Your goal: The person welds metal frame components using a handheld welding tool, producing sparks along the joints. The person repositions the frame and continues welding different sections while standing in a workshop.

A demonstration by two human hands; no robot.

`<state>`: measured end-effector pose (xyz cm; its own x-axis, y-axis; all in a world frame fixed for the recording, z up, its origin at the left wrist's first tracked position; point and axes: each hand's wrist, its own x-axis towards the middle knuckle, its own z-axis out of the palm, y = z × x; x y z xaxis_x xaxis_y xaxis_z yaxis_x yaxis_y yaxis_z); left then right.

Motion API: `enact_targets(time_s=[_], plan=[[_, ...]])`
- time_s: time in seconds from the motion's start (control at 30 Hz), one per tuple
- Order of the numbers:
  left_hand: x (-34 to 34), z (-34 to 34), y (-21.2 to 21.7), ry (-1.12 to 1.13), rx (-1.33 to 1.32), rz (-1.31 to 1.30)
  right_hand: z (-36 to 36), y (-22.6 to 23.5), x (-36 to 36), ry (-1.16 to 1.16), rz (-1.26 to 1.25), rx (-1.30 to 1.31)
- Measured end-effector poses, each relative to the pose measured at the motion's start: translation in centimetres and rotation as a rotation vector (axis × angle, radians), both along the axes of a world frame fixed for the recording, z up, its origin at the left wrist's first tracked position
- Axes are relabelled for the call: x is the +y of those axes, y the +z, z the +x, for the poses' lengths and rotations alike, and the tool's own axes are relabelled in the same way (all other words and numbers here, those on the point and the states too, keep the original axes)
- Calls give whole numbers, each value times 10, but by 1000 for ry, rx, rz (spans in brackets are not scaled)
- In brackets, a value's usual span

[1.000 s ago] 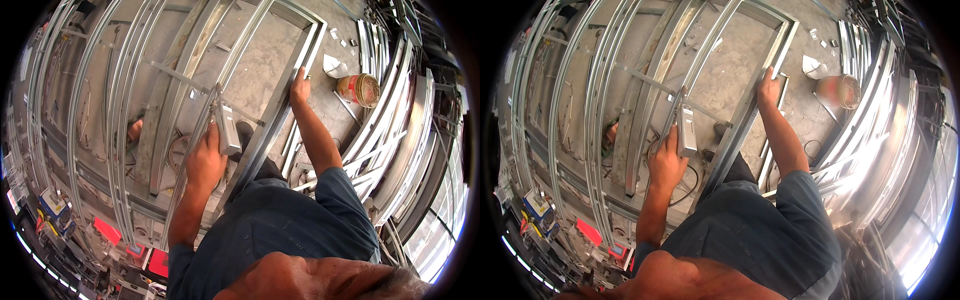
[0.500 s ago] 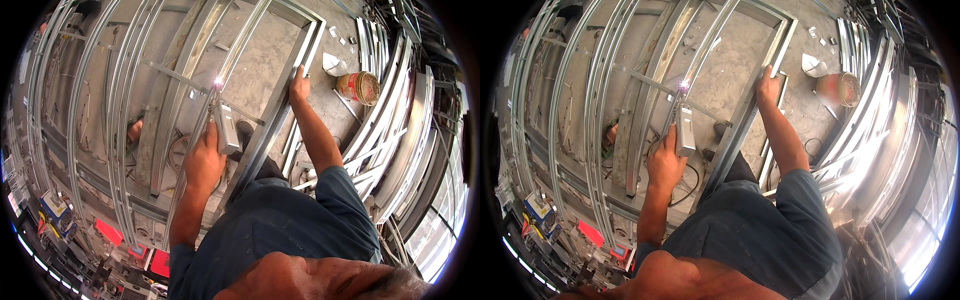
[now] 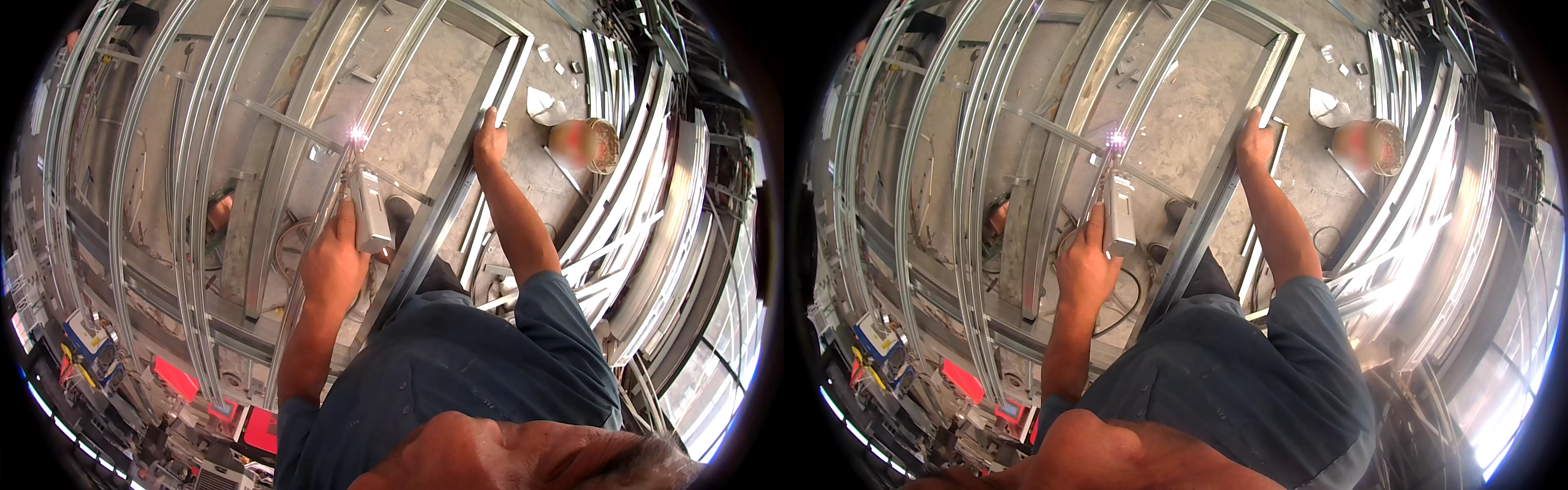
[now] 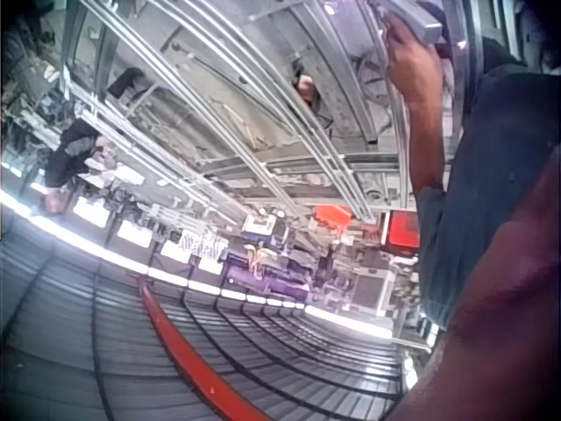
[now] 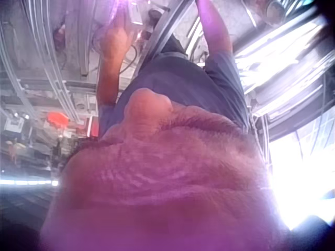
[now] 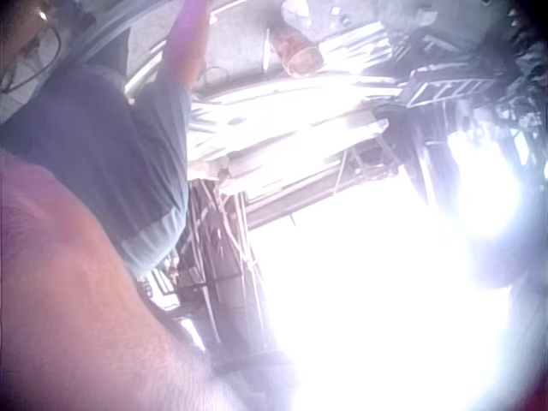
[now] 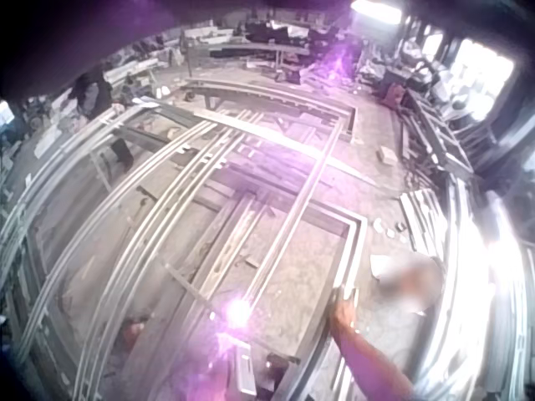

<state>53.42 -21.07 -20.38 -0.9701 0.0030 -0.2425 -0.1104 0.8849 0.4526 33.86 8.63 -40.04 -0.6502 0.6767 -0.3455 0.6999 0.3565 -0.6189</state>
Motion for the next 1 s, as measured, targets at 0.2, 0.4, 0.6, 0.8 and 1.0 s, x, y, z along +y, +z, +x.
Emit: enact_targets(time_s=[0.2, 0.4, 0.6, 0.8, 1.0], plan=[[0, 0, 1, 6, -28, 1, 0, 1, 2, 10, -8, -10], [-3, 1, 3, 1, -11, 19, 0, 4, 0, 15, -3, -13], [-2, 0, 6, 16, -21, 15, -2, -2, 2, 5, 14, -2], [-4, 5, 2, 19, -2, 2, -1, 3, -1, 10, 23, 5], [-5, 5, 5, 17, -12, 13, 0, 8, -2, 6, -9, 2]])
